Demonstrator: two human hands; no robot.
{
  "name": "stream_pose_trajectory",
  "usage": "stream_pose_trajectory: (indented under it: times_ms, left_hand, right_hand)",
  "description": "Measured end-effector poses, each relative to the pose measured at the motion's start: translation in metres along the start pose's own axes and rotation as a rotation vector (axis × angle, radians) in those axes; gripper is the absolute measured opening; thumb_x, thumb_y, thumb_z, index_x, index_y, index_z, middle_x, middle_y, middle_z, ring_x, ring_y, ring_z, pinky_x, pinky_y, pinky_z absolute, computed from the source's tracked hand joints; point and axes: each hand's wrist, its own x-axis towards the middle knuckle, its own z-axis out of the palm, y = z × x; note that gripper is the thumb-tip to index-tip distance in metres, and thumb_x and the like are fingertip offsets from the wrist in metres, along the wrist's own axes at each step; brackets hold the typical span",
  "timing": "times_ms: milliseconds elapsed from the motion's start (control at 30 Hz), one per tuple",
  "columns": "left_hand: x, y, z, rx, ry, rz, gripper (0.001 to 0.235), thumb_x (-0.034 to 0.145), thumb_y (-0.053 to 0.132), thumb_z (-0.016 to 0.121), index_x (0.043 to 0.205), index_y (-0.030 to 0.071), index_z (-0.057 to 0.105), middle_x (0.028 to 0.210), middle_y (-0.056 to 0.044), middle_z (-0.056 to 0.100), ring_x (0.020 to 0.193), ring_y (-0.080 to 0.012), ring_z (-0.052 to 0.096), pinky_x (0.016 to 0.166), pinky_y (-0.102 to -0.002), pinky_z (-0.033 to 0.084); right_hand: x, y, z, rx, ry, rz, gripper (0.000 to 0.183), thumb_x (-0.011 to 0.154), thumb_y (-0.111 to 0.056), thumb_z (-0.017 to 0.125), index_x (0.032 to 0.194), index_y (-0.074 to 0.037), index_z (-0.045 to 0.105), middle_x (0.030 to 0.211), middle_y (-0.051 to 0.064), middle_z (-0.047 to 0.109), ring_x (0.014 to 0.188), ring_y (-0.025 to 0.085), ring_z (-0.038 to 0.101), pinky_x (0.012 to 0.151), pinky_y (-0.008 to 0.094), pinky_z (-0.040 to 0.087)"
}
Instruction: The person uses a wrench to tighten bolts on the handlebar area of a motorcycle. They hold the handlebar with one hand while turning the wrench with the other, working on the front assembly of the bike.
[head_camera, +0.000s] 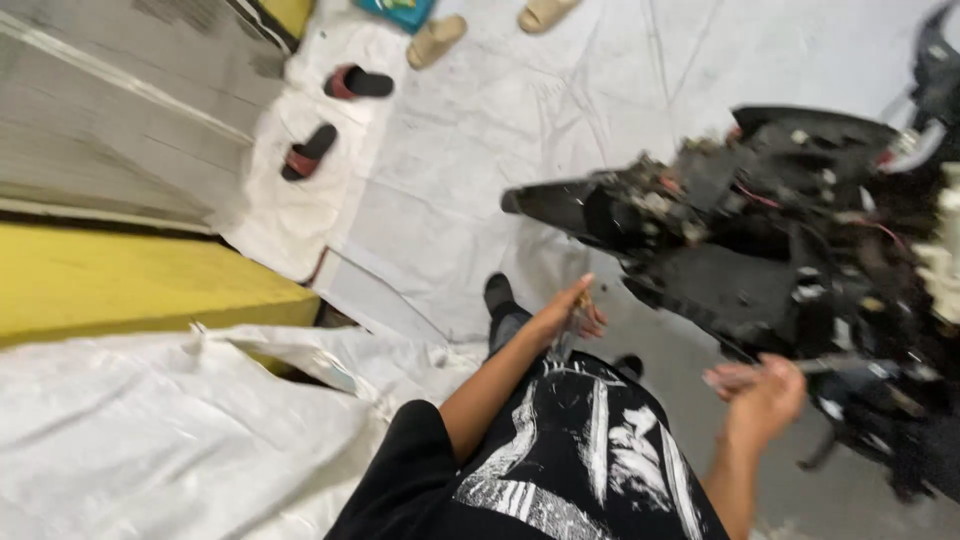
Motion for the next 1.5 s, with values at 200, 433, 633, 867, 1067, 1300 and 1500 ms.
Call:
stream_pose_trajectory:
  times_ms: [200,433,633,867,1067,1300,1500]
  left_hand:
    - [-0.021,0.052,-0.080,-0.053,-0.118,-0.026,0.076,0.093,0.075,0.051,0.072,0.002,0.057,0.071,-0.023,0.070,0.056,-0.0321,0.071,0.053,-0.040,0.061]
    - [-0.050,0.085,-0.130,0.188,0.001,0.083,0.076,0.095,0.073,0.044,0.069,0.004,0.060,0.059,-0.010,0.060,0.045,-0.0181,0.056,0.045,-0.031,0.048]
    - [-0.065,0.139,-0.152,0.183,0.125,0.090,0.071,0.097,0.065,0.047,0.062,0.004,0.056,0.053,-0.009,0.053,0.042,-0.0189,0.049,0.045,-0.029,0.042]
    - [-0.026,0.184,-0.181,0.075,0.129,0.136,0.062,0.098,0.060,0.045,0.067,0.008,0.055,0.056,-0.008,0.053,0.045,-0.0181,0.049,0.045,-0.030,0.043]
    - [0.047,0.266,-0.196,0.245,0.027,0.104,0.057,0.102,0.051,0.045,0.068,0.006,0.054,0.057,-0.010,0.053,0.045,-0.0202,0.049,0.045,-0.031,0.043]
    - [0.134,0.413,-0.111,0.653,-0.154,0.324,0.056,0.102,0.037,0.049,0.058,0.003,0.059,0.051,-0.006,0.053,0.047,-0.0171,0.049,0.053,-0.028,0.044]
    - [0.204,0.477,0.014,0.890,-0.357,0.785,0.060,0.095,0.061,0.053,0.056,0.017,0.060,0.044,-0.003,0.053,0.045,-0.0179,0.050,0.055,-0.031,0.043]
  right_hand:
    - [0.019,-0.028,0.039,-0.085,0.156,0.144,0.031,0.122,-0.033,0.024,0.132,-0.017,0.048,0.081,-0.003,0.062,0.063,0.009,0.059,0.054,0.021,0.038]
    - [0.033,0.024,0.036,-0.133,0.302,0.000,0.028,0.124,-0.023,0.022,0.133,-0.012,0.046,0.084,0.001,0.057,0.066,0.012,0.058,0.055,0.024,0.042]
    - [0.066,0.032,0.054,-0.049,0.323,-0.020,0.026,0.124,-0.024,0.024,0.132,-0.014,0.046,0.087,0.001,0.059,0.069,0.012,0.061,0.054,0.024,0.042]
    - [0.088,0.023,0.075,-0.034,0.427,-0.019,0.031,0.124,-0.031,0.030,0.133,-0.008,0.049,0.081,0.005,0.057,0.065,0.016,0.058,0.056,0.028,0.045]
    - [0.093,0.013,0.140,0.097,0.547,0.025,0.022,0.125,-0.022,0.031,0.133,-0.008,0.046,0.081,0.006,0.054,0.063,0.016,0.054,0.056,0.028,0.047]
    - [0.126,-0.022,0.250,0.224,0.754,0.057,0.014,0.125,-0.018,0.030,0.125,-0.006,0.037,0.078,0.006,0.054,0.060,0.016,0.056,0.054,0.027,0.051]
    - [0.129,-0.027,0.315,0.203,0.900,0.031,0.017,0.114,-0.013,0.033,0.115,-0.007,0.048,0.063,0.018,0.062,0.050,0.024,0.063,0.045,0.025,0.047]
